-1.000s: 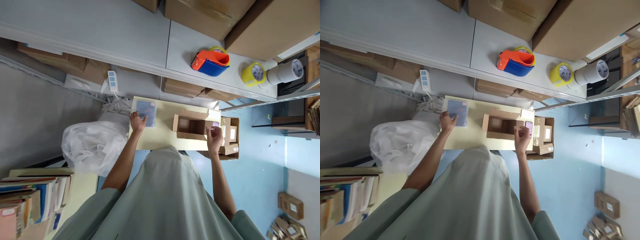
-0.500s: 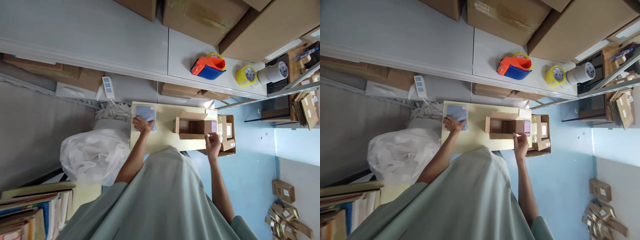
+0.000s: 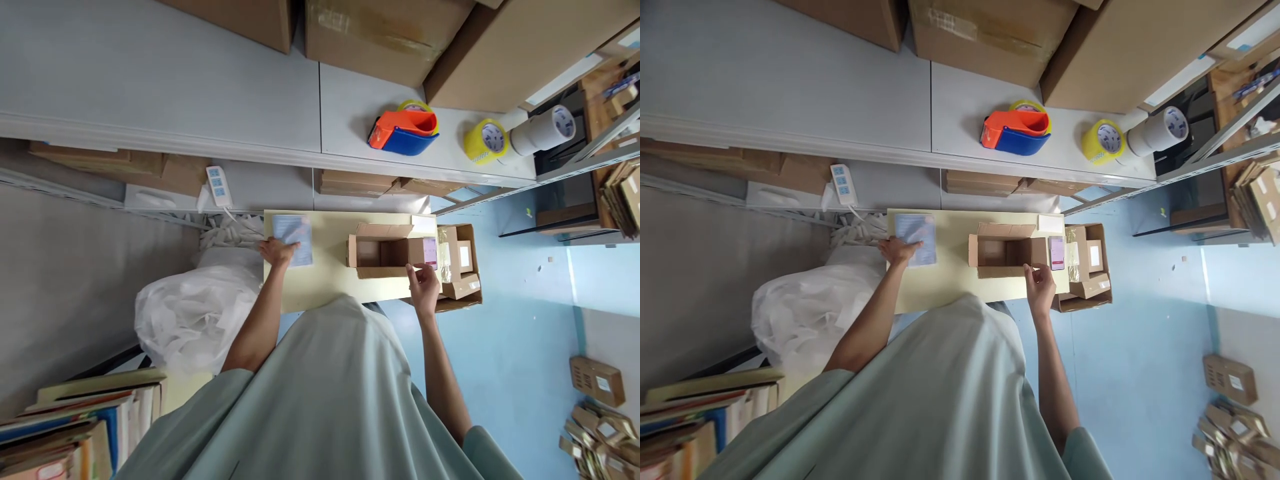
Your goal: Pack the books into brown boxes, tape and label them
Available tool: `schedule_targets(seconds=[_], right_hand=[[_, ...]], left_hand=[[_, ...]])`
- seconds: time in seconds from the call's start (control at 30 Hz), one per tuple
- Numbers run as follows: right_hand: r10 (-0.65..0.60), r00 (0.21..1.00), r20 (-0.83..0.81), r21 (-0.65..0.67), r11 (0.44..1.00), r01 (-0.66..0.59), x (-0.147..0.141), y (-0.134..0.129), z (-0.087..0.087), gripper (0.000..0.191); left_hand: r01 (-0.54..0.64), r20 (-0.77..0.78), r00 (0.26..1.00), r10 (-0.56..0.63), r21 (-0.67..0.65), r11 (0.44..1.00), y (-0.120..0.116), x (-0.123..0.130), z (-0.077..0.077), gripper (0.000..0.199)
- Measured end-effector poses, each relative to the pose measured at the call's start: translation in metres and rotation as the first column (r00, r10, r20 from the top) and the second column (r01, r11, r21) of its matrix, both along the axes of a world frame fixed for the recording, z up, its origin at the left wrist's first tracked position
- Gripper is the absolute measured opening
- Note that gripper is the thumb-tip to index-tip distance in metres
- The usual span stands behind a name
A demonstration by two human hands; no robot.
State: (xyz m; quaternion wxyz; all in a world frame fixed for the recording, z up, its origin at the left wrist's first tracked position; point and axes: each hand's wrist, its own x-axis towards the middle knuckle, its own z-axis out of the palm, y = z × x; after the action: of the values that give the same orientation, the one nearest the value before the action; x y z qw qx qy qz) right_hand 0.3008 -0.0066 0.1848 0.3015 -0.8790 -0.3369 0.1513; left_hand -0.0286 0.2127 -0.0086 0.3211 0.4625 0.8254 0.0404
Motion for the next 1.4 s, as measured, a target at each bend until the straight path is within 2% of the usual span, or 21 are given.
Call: schedule_targets(seconds=[0.07,0.2,0.3,0.37,0.43,0.53,0.67,0.77,0.83,0.87,0.97,1.13,1.27,1.4], right_hand=[[0.030,1.000,-0.010,-0.002,1.000,-0.030,0.005,0.000,-0.001,0.074],[0.065,0.998,0.002,-0.008,0.998,-0.065,0.022,-0.001,-0.005,0.070],[0.087,0.996,0.005,-0.003,0.996,-0.087,0.042,-0.002,-0.013,0.066],[0.130,0.991,-0.015,0.024,0.991,-0.129,0.058,-0.003,-0.021,0.062],[0.192,0.981,-0.011,0.063,0.980,-0.191,0.076,-0.004,-0.032,0.058],[0.282,0.959,0.038,0.078,0.956,-0.284,0.101,-0.005,-0.052,0.056],[0.366,0.930,-0.037,0.028,0.930,-0.365,0.128,-0.008,-0.079,0.057],[0.406,0.902,-0.147,0.013,0.912,-0.409,0.142,-0.009,-0.094,0.059],[0.424,0.883,-0.202,0.017,0.903,-0.429,0.148,-0.009,-0.101,0.063],[0.430,0.874,-0.226,0.018,0.899,-0.437,0.150,-0.008,-0.103,0.068],[0.437,0.853,-0.286,0.016,0.892,-0.452,0.154,-0.006,-0.108,0.084],[0.507,0.788,-0.350,0.032,0.847,-0.531,0.159,-0.003,-0.114,0.097],[0.539,0.769,-0.343,0.013,0.822,-0.570,0.159,0.000,-0.121,0.105],[0.545,0.773,-0.325,-0.038,0.809,-0.586,0.157,0.000,-0.127,0.112]], left_hand=[[0.009,-0.013,1.000,-0.009,0.063,0.998,-0.008,0.011,0.010,0.077],[0.070,0.075,0.994,-0.080,0.120,0.990,-0.020,0.031,0.031,0.050],[0.128,0.093,0.985,-0.142,0.142,0.982,-0.025,0.038,0.047,0.043],[0.199,0.076,0.973,-0.218,0.198,0.960,-0.029,0.038,0.061,0.042],[0.305,0.041,0.943,-0.331,0.295,0.905,-0.035,0.035,0.079,0.043],[0.434,-0.055,0.883,-0.465,0.469,0.769,-0.046,0.031,0.120,0.045],[0.527,-0.149,0.819,-0.553,0.574,0.626,-0.055,0.040,0.194,0.047],[0.596,-0.157,0.751,-0.642,0.579,0.556,-0.055,0.068,0.243,0.046],[0.653,-0.141,0.687,-0.713,0.551,0.520,-0.052,0.097,0.262,0.044],[0.681,-0.127,0.652,-0.748,0.530,0.504,-0.050,0.113,0.266,0.043],[0.770,-0.081,0.532,-0.843,0.461,0.441,-0.043,0.162,0.261,0.039],[0.870,-0.017,0.385,-0.923,0.341,0.356,-0.040,0.224,0.225,0.034],[0.907,0.038,0.328,-0.944,0.267,0.326,-0.040,0.242,0.199,0.035],[0.899,0.076,0.354,-0.932,0.247,0.361,-0.036,0.242,0.184,0.037]])
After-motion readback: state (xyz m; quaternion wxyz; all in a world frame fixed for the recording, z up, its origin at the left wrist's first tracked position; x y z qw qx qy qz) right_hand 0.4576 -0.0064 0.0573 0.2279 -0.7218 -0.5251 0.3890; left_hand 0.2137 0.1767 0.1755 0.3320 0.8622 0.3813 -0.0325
